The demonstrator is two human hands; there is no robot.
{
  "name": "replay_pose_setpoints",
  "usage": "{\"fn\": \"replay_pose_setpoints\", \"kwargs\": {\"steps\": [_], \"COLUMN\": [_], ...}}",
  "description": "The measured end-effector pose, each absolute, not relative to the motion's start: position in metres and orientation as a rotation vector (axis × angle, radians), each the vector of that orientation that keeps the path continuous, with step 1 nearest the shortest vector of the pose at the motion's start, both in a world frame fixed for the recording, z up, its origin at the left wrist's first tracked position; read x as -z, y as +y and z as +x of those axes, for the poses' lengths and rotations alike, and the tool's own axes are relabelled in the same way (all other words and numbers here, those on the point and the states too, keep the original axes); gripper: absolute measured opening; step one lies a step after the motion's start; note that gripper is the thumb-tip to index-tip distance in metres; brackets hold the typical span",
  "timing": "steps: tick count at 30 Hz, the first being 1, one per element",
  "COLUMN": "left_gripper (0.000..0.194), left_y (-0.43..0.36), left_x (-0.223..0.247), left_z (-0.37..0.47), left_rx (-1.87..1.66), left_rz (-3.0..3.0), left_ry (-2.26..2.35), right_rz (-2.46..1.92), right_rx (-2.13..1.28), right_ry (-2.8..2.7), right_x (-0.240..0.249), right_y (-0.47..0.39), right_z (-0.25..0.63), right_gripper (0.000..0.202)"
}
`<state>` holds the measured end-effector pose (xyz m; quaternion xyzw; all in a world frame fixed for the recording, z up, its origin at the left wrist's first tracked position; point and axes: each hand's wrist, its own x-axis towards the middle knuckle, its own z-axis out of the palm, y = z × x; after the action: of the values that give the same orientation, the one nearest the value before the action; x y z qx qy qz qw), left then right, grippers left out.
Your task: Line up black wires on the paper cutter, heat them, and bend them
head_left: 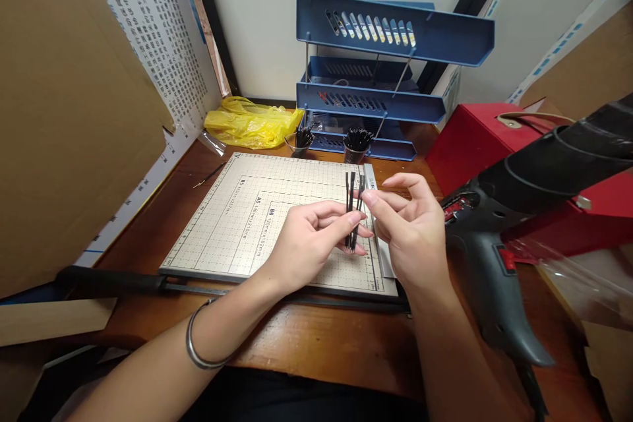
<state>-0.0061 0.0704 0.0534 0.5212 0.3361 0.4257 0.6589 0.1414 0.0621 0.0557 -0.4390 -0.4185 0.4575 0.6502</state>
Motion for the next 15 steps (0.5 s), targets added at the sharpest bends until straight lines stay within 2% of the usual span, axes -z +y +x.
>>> {"fn": "replay_pose_setpoints", "kwargs": {"steps": [7, 15], "left_gripper": [0.033, 0.02], "left_y": [0.07, 0.0715], "left_x": [-0.0551, -0.0545], "left_z": [-0.0076, -0.0083], "left_rx": [-0.834, -0.807], "left_rz": [1.076, 0.971], "left_ry": [0.695, 0.638], "right_rz": [-1.027, -0.988], "right_rx": [-1.168, -1.239], "right_ry": [-0.866, -0.795], "right_x": [-0.0581, -0.0599], "right_y": [0.0662, 0.0663], "right_z": [0.1461, 0.1461], "right_gripper": [0.052, 0.055]}}
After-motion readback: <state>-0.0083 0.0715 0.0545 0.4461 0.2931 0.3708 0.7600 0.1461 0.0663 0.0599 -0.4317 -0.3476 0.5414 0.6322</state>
